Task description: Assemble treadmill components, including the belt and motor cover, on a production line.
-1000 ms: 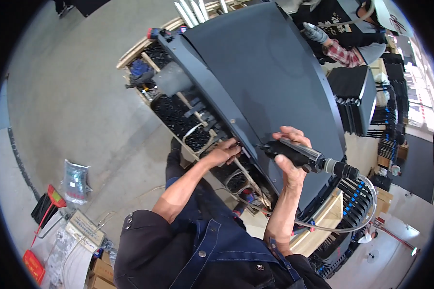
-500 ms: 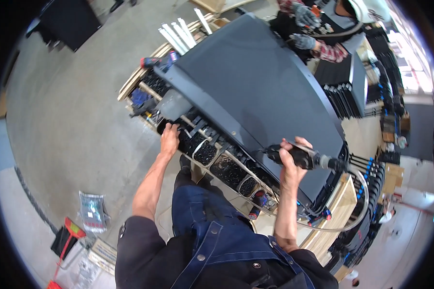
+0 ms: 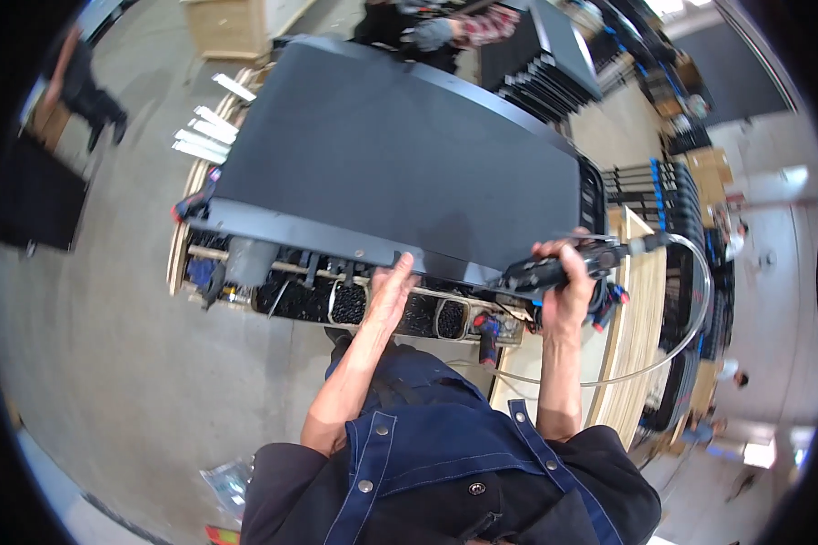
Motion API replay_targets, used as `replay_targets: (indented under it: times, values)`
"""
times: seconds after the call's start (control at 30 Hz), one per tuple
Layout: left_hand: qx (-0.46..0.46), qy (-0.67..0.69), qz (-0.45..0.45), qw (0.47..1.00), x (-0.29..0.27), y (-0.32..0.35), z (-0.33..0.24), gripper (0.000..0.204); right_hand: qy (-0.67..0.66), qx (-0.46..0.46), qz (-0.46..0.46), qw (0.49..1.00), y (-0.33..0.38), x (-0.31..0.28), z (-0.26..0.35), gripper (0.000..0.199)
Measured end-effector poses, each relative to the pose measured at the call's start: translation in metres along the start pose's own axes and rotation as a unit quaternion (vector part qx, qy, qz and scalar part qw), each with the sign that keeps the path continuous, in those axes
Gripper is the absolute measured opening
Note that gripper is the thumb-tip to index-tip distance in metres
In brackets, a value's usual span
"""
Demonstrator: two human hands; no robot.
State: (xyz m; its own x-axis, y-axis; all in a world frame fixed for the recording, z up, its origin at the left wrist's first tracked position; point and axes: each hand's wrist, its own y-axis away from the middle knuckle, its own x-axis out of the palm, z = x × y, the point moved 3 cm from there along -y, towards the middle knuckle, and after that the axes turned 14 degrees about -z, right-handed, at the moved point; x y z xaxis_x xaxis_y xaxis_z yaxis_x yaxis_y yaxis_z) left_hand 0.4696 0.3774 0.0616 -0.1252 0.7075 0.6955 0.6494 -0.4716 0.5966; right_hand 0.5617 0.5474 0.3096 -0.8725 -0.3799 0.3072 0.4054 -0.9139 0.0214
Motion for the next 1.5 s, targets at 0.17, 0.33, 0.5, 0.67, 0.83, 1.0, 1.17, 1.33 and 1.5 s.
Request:
replay_targets:
  times: [0.17, 0.33, 0.5, 0.67, 0.83, 1.0, 1.17, 1.33, 1.5]
  values:
    - [0.047, -0.061, -0.118, 0.99, 0.012, 0.004, 0.002, 0.057, 0.096, 0.055, -0.168, 0.98, 0.04, -0.136, -0.01, 0.026]
    - [0.111, -0.113, -0.152, 0.976, 0.017, -0.003, 0.018, 0.057, 0.332, 0.01, -0.363, 0.871, 0.077, -0.314, 0.026, 0.029]
    - [0.155, -0.152, -0.158, 0.963, 0.004, -0.013, 0.021, 0.046, 0.442, -0.07, -0.446, 0.775, 0.065, -0.455, 0.094, 0.031]
    - [0.181, -0.157, -0.194, 0.951, 0.014, -0.01, 0.023, 0.042, 0.399, -0.088, -0.445, 0.797, -0.011, -0.567, 0.093, 0.034]
    - [0.149, -0.102, -0.2, 0.963, 0.012, -0.016, 0.023, 0.04, 0.468, 0.002, -0.278, 0.839, -0.1, -0.652, -0.022, 0.037]
    - [0.096, -0.065, -0.211, 0.971, 0.008, -0.019, 0.018, 0.04, 0.455, 0.094, -0.268, 0.844, -0.161, -0.708, -0.167, 0.045]
    - [0.102, -0.073, -0.269, 0.955, 0.018, -0.034, 0.036, 0.04, 0.526, 0.185, -0.274, 0.783, -0.17, -0.749, -0.212, 0.049]
    - [0.17, -0.061, -0.305, 0.935, 0.012, -0.005, 0.02, 0.04, 0.371, 0.103, -0.294, 0.875, -0.127, -0.654, -0.124, 0.042]
    - [0.211, -0.174, -0.317, 0.908, 0.014, -0.006, 0.025, 0.053, 0.205, 0.201, -0.182, 0.94, -0.036, -0.552, -0.066, 0.02]
